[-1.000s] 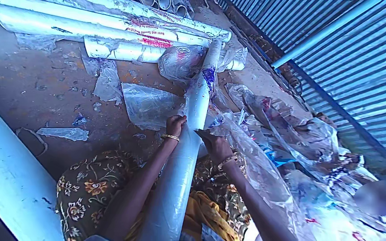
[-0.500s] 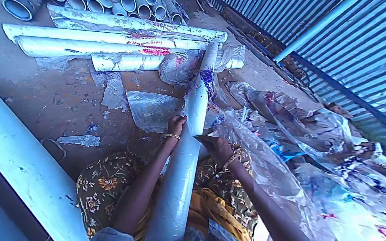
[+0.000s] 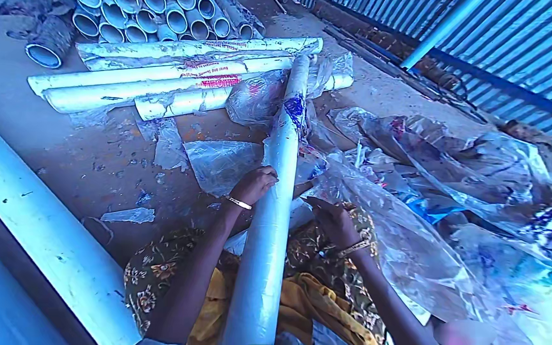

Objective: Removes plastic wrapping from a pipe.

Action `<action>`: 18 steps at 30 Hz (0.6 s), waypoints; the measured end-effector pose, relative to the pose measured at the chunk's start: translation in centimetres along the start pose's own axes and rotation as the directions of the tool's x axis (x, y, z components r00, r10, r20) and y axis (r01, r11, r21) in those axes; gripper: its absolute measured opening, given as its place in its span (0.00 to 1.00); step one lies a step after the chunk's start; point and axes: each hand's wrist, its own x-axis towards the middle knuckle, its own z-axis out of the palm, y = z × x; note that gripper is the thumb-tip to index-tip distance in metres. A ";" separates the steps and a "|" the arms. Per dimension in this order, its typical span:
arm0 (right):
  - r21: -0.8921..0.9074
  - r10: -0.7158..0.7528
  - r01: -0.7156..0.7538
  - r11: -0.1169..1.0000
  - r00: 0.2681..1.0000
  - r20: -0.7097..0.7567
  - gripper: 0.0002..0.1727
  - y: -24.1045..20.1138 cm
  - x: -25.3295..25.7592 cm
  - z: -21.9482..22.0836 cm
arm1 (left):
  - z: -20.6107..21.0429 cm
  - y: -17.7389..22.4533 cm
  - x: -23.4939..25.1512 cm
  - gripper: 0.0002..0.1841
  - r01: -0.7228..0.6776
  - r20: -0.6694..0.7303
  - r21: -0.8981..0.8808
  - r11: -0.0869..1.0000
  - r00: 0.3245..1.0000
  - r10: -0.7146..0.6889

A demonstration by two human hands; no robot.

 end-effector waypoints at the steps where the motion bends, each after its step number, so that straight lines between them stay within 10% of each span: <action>1: 0.000 0.002 -0.002 1.000 1.000 -0.008 0.20 0.1 0.0 -0.1 | -0.4 0.1 0.1 0.12 0.002 0.043 -0.007 1.000 0.999 -0.002; 11: 0.007 -0.079 0.079 0.997 0.997 0.000 0.20 -1.7 2.8 0.6 | 1.3 -0.4 0.0 0.12 0.019 0.036 0.256 0.967 0.999 -0.029; 18: -0.238 0.002 0.027 0.971 0.993 0.119 0.21 -4.8 4.8 0.8 | 1.8 -1.6 -1.4 0.11 0.043 -0.174 -0.110 0.993 0.983 -0.062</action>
